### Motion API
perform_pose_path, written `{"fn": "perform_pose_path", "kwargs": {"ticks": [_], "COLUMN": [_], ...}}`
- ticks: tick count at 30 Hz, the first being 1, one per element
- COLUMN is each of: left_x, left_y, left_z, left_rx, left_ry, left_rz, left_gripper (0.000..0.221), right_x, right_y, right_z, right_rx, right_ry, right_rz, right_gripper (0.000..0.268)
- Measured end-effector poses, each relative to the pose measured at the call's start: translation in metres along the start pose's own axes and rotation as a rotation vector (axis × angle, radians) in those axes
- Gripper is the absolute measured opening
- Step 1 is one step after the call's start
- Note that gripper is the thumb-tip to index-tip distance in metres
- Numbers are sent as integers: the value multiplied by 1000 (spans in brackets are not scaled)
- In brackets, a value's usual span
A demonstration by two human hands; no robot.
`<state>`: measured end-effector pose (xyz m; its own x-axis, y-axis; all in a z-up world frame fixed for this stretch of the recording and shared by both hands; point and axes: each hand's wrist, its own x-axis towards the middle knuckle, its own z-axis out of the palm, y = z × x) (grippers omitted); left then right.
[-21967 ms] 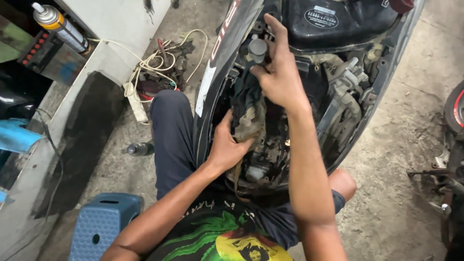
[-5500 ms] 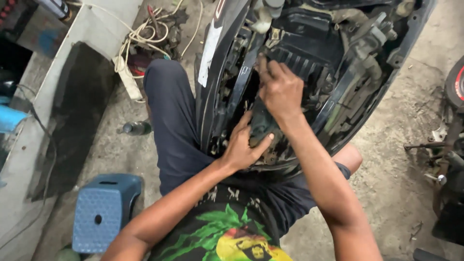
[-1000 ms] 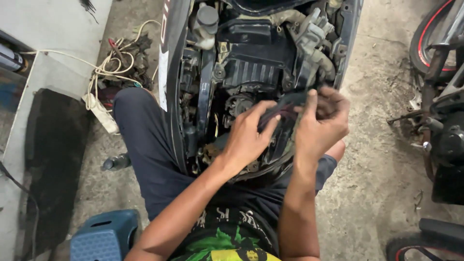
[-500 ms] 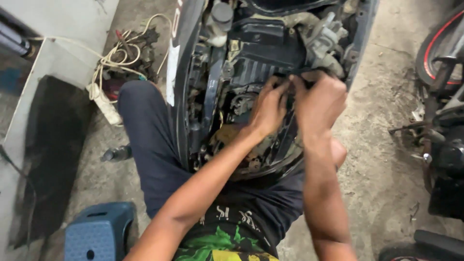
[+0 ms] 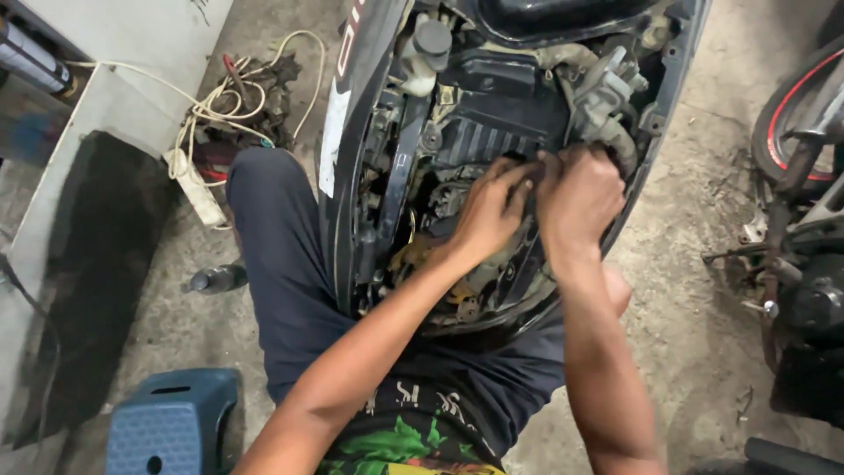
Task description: Cleaning and servicing the air filter housing of a motorcycle engine using a cloth and cleaning liquid.
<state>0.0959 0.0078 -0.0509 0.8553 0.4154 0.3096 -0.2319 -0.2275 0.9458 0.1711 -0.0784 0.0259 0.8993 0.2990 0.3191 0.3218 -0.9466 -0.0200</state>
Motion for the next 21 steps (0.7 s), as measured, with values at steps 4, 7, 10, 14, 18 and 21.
{"fn": "perform_pose_path", "kwargs": {"ticks": [4,7,10,14,18,21], "left_x": [-5,-14,-25,-25,-20,-20], "left_y": [3,30,48,55,45,43], "left_z": [3,-20,-39,-58,-70,-73], "left_rx": [66,115,143,193,239,228], "left_ry": [78,176,347,565,593,595], "left_rz": [36,74,62,72,94,84], "left_gripper": [30,32,35,40,44,40], "right_x": [-12,-22,-27,-9,-5,-7], "right_y": [8,-10,-45,-90,-109,-117], "right_z": [17,-10,-27,-16,5,7], "right_rx": [199,345,577,863,900,784], "right_ry": [220,330,375,417,395,471], "right_rz": [-110,-211,-300,-427,-471,-436], "right_gripper": [21,22,15,6,13,13]}}
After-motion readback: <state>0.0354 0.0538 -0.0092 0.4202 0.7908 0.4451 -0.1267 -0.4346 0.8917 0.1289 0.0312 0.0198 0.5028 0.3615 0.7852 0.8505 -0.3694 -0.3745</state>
